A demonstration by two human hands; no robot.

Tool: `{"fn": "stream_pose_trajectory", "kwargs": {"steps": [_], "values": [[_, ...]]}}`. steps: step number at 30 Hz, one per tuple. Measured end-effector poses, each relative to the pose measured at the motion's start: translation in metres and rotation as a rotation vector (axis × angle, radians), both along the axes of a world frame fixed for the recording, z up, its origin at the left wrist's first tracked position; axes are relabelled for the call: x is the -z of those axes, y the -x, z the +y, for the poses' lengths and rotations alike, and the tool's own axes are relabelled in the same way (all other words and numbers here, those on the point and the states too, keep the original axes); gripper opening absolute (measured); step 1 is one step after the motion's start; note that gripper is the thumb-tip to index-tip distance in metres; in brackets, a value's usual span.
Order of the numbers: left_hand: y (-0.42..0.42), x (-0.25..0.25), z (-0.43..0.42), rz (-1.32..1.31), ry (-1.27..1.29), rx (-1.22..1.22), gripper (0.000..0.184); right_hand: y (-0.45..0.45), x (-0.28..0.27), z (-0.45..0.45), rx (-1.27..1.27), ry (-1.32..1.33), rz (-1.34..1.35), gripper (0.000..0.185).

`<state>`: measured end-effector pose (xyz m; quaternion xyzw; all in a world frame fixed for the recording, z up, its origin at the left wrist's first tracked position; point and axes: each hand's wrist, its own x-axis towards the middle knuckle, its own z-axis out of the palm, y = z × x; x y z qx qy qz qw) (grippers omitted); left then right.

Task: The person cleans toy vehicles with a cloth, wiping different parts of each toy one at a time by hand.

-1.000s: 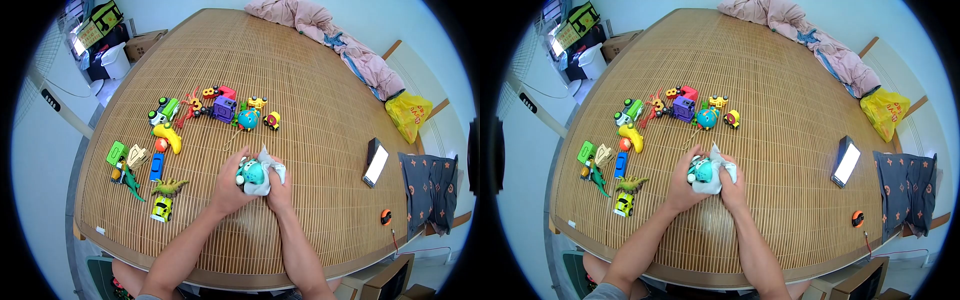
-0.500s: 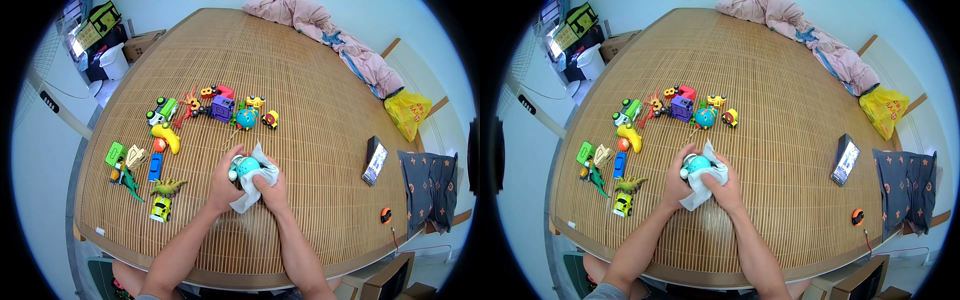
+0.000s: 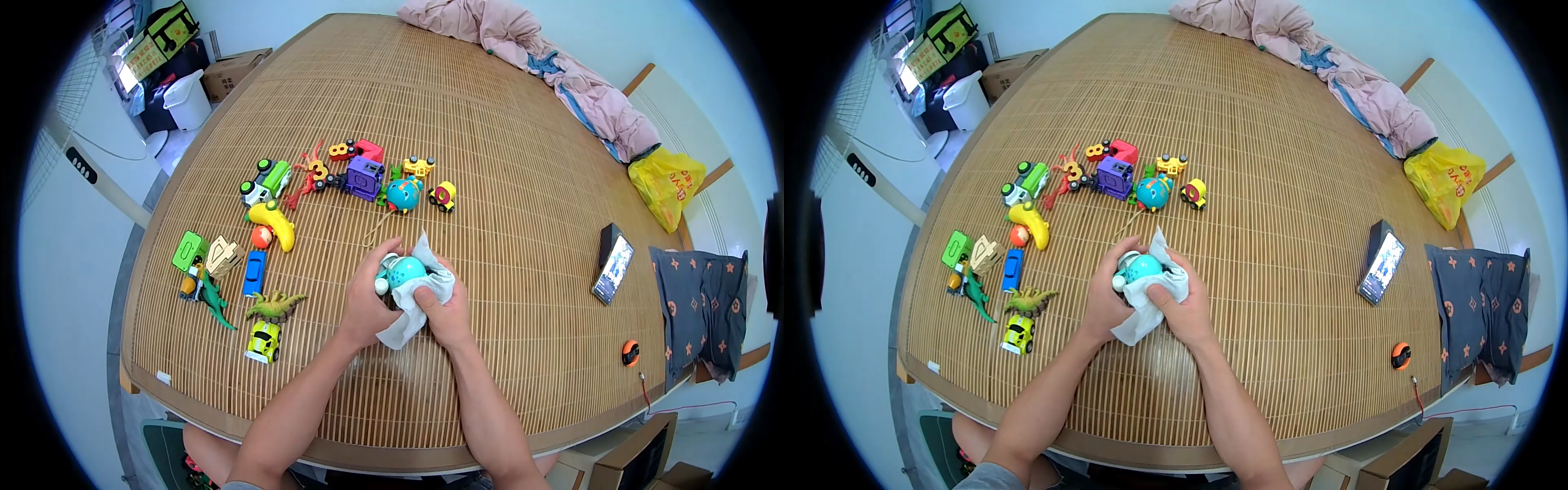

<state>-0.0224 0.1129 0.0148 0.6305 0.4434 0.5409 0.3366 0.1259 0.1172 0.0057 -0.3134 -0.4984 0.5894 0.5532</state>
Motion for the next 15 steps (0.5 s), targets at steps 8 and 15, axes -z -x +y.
{"fn": "stream_pose_trajectory", "kwargs": {"steps": [8,15], "values": [[0.0001,0.0007,0.0002,-0.005,0.015,0.003,0.082,0.0024,-0.0041,-0.0002,-0.002,0.004,0.008,0.067],[-0.0001,-0.0007,0.0001,-0.012,0.025,0.007,0.082,0.0027,-0.0037,0.0,-0.005,0.012,0.04,0.068]]}}
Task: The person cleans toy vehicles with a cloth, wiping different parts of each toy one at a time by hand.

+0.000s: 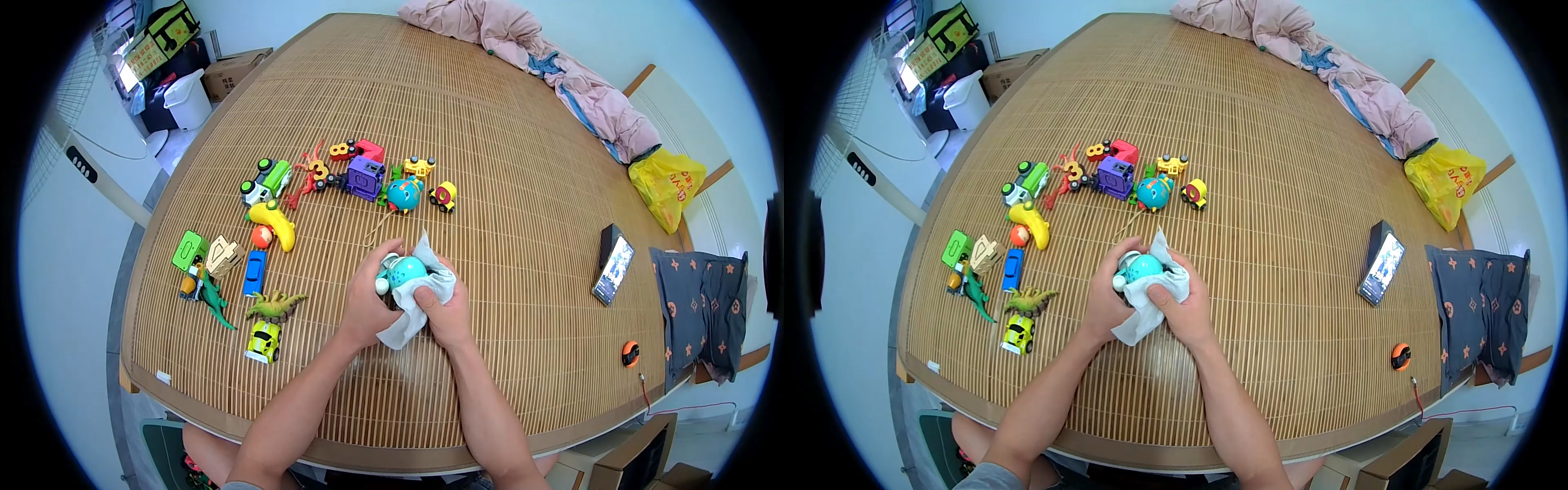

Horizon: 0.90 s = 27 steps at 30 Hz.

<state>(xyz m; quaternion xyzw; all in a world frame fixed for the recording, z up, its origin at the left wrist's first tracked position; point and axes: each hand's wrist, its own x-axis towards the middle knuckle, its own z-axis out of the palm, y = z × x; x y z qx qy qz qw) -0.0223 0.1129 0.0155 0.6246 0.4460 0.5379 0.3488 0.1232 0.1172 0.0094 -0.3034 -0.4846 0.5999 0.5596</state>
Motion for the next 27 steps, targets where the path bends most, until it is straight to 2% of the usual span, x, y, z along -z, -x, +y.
{"fn": "stream_pose_trajectory", "kwargs": {"steps": [27], "values": [[-0.0007,0.0013,0.0004,-0.008,-0.009,-0.005,0.079,-0.0007,0.0048,0.0003,0.007,0.011,0.004,0.066]]}}
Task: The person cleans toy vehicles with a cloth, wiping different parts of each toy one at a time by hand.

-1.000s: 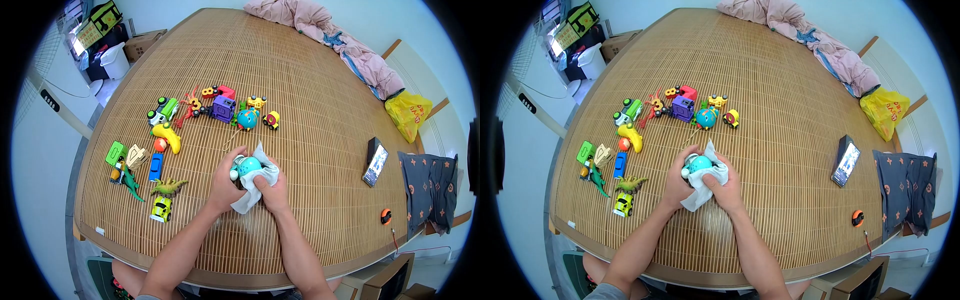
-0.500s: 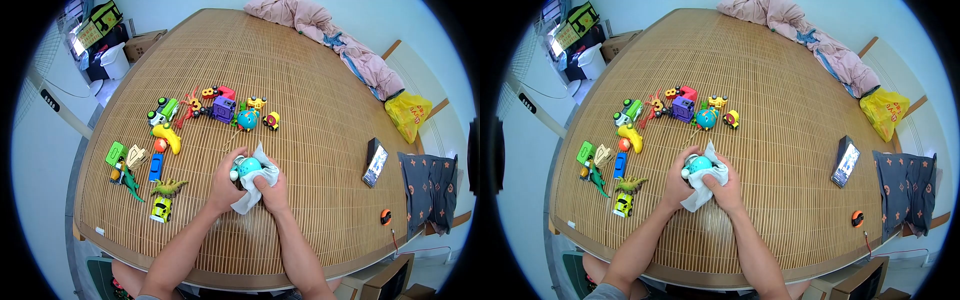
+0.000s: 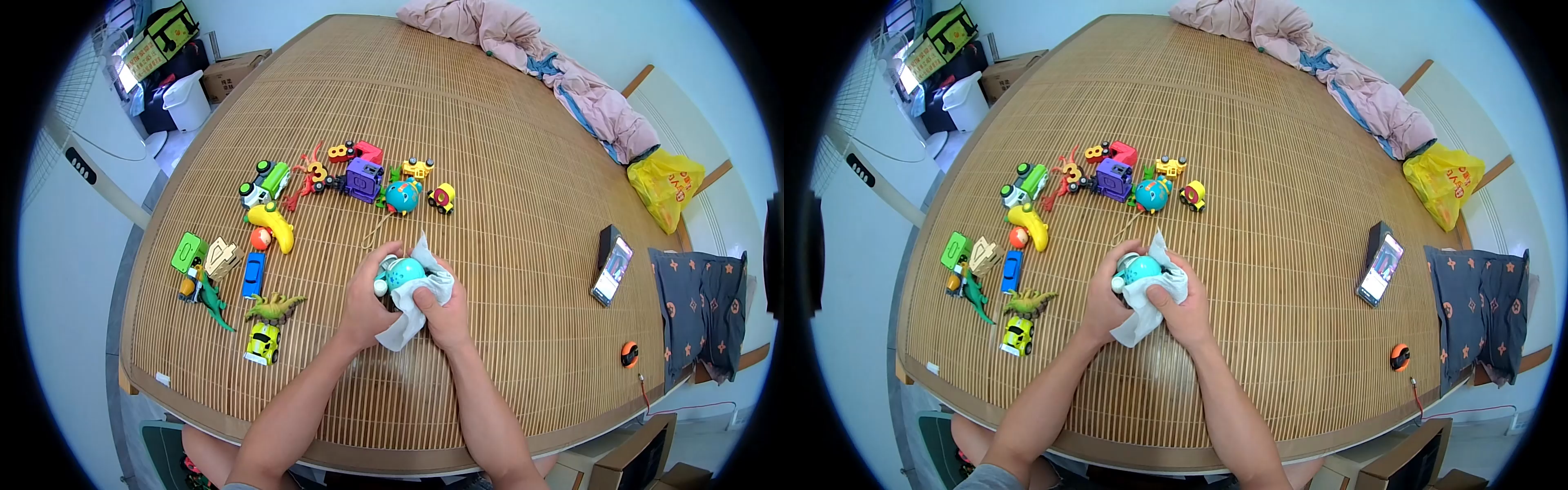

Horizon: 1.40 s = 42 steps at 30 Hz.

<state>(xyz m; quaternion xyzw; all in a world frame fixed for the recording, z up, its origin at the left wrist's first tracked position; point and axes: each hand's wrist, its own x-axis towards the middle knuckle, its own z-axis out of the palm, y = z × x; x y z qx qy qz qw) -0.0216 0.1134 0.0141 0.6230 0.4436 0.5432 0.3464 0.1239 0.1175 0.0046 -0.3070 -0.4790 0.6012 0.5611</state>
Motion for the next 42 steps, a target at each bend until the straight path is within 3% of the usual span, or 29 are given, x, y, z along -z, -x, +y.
{"fn": "stream_pose_trajectory", "kwargs": {"steps": [23,42], "values": [[-0.001,-0.005,-0.001,0.029,-0.025,-0.011,0.078,-0.003,0.003,0.002,0.026,-0.025,-0.055,0.051],[-0.003,-0.015,-0.004,0.222,-0.168,0.021,0.071,-0.004,0.004,0.002,0.165,0.085,0.064,0.022]]}}
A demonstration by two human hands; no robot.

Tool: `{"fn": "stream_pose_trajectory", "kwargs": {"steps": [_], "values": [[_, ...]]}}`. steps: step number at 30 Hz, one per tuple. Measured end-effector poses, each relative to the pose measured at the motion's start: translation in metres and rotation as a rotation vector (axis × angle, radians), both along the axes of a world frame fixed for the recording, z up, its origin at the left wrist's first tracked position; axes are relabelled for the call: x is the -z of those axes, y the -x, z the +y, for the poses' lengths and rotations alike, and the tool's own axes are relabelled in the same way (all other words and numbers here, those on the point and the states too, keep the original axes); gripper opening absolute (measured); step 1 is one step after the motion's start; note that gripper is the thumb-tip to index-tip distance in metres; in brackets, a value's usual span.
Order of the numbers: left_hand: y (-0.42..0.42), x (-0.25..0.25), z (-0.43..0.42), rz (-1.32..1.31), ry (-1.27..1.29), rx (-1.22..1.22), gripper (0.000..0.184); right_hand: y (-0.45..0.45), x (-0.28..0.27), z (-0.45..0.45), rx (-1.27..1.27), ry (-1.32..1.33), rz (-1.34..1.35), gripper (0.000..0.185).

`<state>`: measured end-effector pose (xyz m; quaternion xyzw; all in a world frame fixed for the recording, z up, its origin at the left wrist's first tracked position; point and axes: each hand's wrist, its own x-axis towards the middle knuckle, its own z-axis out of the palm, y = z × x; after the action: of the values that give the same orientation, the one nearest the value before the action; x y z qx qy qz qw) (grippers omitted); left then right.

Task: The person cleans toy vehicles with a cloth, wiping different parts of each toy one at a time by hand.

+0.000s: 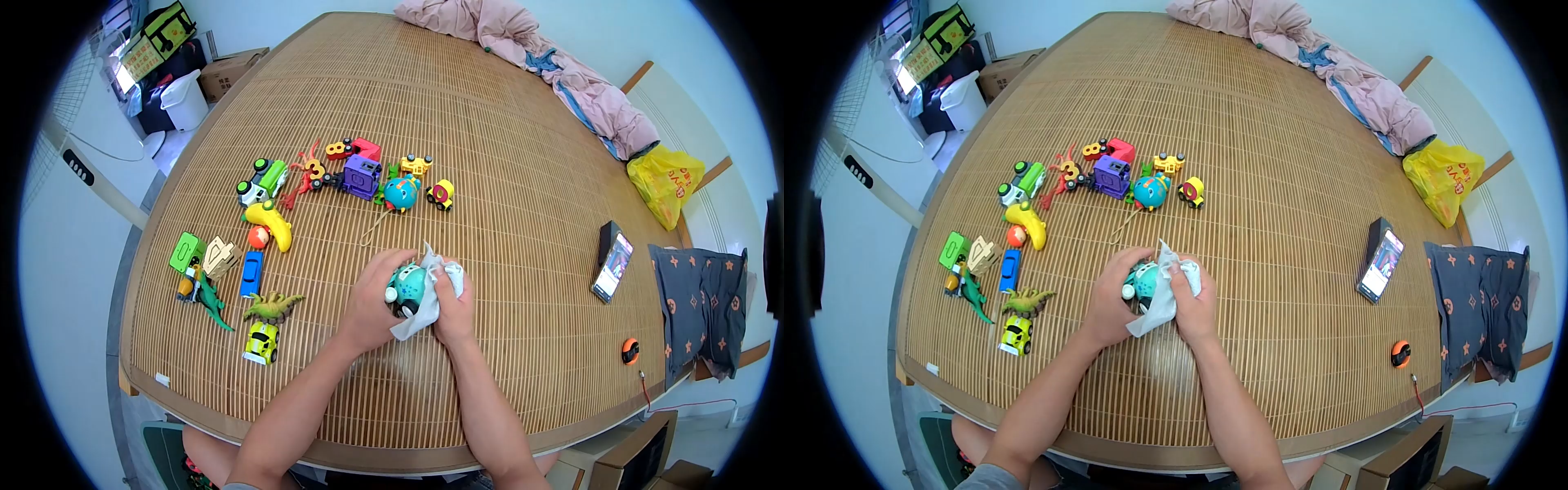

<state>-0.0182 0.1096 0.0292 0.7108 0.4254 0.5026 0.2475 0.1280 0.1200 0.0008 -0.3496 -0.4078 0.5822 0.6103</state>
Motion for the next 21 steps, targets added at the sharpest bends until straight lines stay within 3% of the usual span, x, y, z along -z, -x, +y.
{"fn": "stream_pose_trajectory", "kwargs": {"steps": [14,16,21], "values": [[0.002,0.007,0.001,0.145,-0.078,-0.059,0.063,0.003,-0.007,-0.002,-0.007,0.034,-0.076,0.032],[0.003,0.015,0.002,0.106,-0.026,-0.072,0.062,0.002,-0.004,-0.002,-0.068,-0.137,-0.302,0.039],[0.004,0.014,0.002,0.108,-0.035,-0.073,0.061,0.005,-0.002,-0.002,-0.06,-0.159,-0.322,0.042]]}}
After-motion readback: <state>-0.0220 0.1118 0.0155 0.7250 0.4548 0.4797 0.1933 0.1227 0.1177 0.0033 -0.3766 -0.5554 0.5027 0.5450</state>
